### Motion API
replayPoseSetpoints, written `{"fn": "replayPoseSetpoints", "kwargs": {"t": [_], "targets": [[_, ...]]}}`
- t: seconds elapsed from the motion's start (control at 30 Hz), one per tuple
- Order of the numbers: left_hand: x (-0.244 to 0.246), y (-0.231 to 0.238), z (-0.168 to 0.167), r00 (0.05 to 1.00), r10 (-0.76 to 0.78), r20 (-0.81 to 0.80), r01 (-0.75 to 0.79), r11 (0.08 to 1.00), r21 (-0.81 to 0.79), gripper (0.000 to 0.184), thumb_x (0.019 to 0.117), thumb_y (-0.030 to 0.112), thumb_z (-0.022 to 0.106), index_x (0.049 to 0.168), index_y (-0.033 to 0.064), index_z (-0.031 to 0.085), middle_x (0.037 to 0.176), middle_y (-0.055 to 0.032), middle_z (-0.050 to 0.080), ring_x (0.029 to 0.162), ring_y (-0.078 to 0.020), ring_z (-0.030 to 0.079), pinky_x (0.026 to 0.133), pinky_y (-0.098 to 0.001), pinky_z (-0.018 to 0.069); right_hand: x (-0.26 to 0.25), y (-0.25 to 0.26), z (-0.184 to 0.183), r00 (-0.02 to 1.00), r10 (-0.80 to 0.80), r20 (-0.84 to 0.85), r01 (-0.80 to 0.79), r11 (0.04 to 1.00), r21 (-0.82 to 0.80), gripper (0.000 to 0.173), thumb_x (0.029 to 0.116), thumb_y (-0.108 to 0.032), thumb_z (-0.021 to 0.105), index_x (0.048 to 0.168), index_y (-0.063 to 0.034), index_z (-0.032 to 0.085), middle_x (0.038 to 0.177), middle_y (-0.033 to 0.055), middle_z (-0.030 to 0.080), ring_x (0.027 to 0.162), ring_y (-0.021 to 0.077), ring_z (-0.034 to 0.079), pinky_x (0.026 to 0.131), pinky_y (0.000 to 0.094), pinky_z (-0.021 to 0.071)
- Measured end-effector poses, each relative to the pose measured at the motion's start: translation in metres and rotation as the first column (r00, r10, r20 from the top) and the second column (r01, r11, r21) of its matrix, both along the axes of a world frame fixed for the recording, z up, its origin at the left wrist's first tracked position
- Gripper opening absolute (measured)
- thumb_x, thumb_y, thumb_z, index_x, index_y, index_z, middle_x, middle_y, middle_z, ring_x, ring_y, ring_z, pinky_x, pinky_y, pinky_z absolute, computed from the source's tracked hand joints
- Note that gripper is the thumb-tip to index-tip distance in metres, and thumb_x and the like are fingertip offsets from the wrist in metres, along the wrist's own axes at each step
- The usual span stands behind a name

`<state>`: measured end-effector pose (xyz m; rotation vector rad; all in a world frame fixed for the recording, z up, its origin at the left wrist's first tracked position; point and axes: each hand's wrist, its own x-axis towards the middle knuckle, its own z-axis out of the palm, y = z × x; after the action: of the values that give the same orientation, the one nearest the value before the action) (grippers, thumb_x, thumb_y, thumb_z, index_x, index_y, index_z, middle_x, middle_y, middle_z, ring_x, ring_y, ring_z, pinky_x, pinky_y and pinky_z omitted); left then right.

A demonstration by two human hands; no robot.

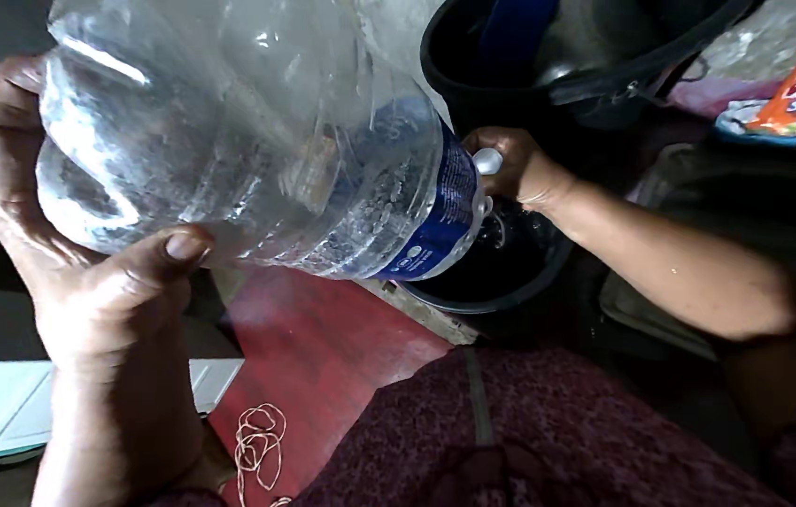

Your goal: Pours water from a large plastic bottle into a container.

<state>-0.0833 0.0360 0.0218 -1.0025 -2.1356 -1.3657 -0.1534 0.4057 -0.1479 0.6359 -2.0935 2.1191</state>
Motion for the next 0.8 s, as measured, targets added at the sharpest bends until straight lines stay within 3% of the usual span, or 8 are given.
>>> {"fn": "replayPoseSetpoints", "kwargs": {"t": [0.13, 0.2, 0.23, 0.33, 0.37, 0.47, 0.7, 0.8], "targets": [[-0.013, -0.01, 0.003, 0.999, -0.043, 0.008, 0.042, 0.999, 0.013, 0.097, 0.0716, 0.043, 0.09, 0.148, 0.014, 0.037, 0.142, -0.0007, 0.052, 0.128, -0.0178, 0.056, 0.109, -0.038, 0.0496, 0.0, 0.0, 0.0, 1.0, -0.002, -0.009, 0.003, 0.999, 0.041, 0.035, 0.072, -0.005, 0.078, 0.104, -0.0043, 0.064, 0.083, 0.001, 0.065, 0.057, 0.0047, 0.057, 0.046, 0.0217, 0.0493], [-0.011, -0.014, 0.005, 0.999, -0.037, 0.003, 0.037, 0.998, 0.059, 0.093, 0.0743, 0.036, 0.089, 0.149, 0.0157, 0.037, 0.14, 0.0024, 0.054, 0.123, -0.0124, 0.058, 0.104, -0.0314, 0.0523, 0.001, 0.0, 0.003, 1.0, -0.029, -0.003, 0.029, 0.997, 0.066, 0.034, 0.0729, -0.009, 0.078, 0.104, -0.0049, 0.065, 0.084, 0.0006, 0.065, 0.059, 0.0045, 0.057, 0.048, 0.0224, 0.0502], [-0.007, -0.015, 0.004, 1.0, -0.015, 0.007, 0.015, 0.996, 0.092, 0.091, 0.0744, 0.034, 0.09, 0.148, 0.0191, 0.038, 0.136, 0.0065, 0.057, 0.115, -0.0069, 0.062, 0.097, -0.025, 0.0559, 0.002, 0.0, 0.003, 0.999, -0.041, 0.001, 0.041, 0.998, 0.056, 0.033, 0.073, -0.01, 0.077, 0.103, -0.0063, 0.065, 0.085, -0.0007, 0.065, 0.061, 0.0035, 0.058, 0.051, 0.0216, 0.051], [0.0, 0.0, 0.011, 1.0, 0.006, 0.023, -0.007, 0.999, 0.035, 0.083, 0.0741, 0.039, 0.089, 0.142, 0.0264, 0.043, 0.128, 0.0147, 0.058, 0.102, 0.0019, 0.063, 0.084, -0.0152, 0.056, 0.001, 0.0, 0.004, 0.997, -0.071, 0.01, 0.071, 0.997, 0.033, 0.033, 0.0721, -0.009, 0.077, 0.102, -0.0066, 0.065, 0.087, -0.0001, 0.065, 0.065, 0.0039, 0.058, 0.054, 0.0221, 0.0512], [0.0, 0.005, 0.012, 1.0, -0.003, 0.025, 0.003, 1.0, 0.01, 0.081, 0.0737, 0.04, 0.089, 0.14, 0.0268, 0.043, 0.126, 0.0153, 0.058, 0.101, 0.0022, 0.062, 0.083, -0.0147, 0.0558, 0.002, 0.0, 0.004, 0.997, -0.075, 0.004, 0.074, 0.996, 0.04, 0.033, 0.072, -0.009, 0.078, 0.103, -0.006, 0.065, 0.086, 0.0001, 0.065, 0.063, 0.0039, 0.058, 0.053, 0.0219, 0.051], [-0.003, 0.015, 0.016, 0.997, -0.072, 0.005, 0.072, 0.997, -0.027, 0.081, 0.0755, 0.041, 0.088, 0.141, 0.0211, 0.043, 0.132, 0.0116, 0.057, 0.117, -0.0048, 0.06, 0.1, -0.023, 0.0527, 0.003, -0.001, 0.003, 0.998, -0.064, -0.006, 0.064, 0.996, 0.068, 0.034, 0.0729, -0.004, 0.078, 0.104, -0.0041, 0.065, 0.084, 0.0011, 0.065, 0.06, 0.004, 0.057, 0.049, 0.0213, 0.0498], [-0.007, 0.009, 0.02, 0.998, -0.062, 0.014, 0.062, 0.998, 0.02, 0.073, 0.0777, 0.039, 0.087, 0.136, 0.0265, 0.046, 0.124, 0.0141, 0.06, 0.103, -0.0008, 0.064, 0.086, -0.0183, 0.0569, 0.001, 0.0, 0.004, 0.997, -0.061, 0.054, 0.06, 0.998, 0.028, 0.033, 0.0747, -0.005, 0.077, 0.105, -0.0057, 0.064, 0.083, 0.0004, 0.064, 0.057, 0.0038, 0.056, 0.047, 0.0213, 0.0485], [-0.01, 0.007, 0.021, 0.998, -0.061, 0.02, 0.061, 0.998, 0.015, 0.071, 0.0788, 0.04, 0.086, 0.135, 0.0265, 0.045, 0.123, 0.0142, 0.06, 0.102, -0.0007, 0.064, 0.088, -0.0196, 0.0567, 0.0, 0.0, 0.002, 0.997, -0.06, 0.054, 0.059, 0.998, 0.024, 0.031, 0.0746, -0.008, 0.076, 0.103, -0.0067, 0.064, 0.082, -0.0004, 0.064, 0.058, 0.0037, 0.056, 0.048, 0.0215, 0.0487]]}}
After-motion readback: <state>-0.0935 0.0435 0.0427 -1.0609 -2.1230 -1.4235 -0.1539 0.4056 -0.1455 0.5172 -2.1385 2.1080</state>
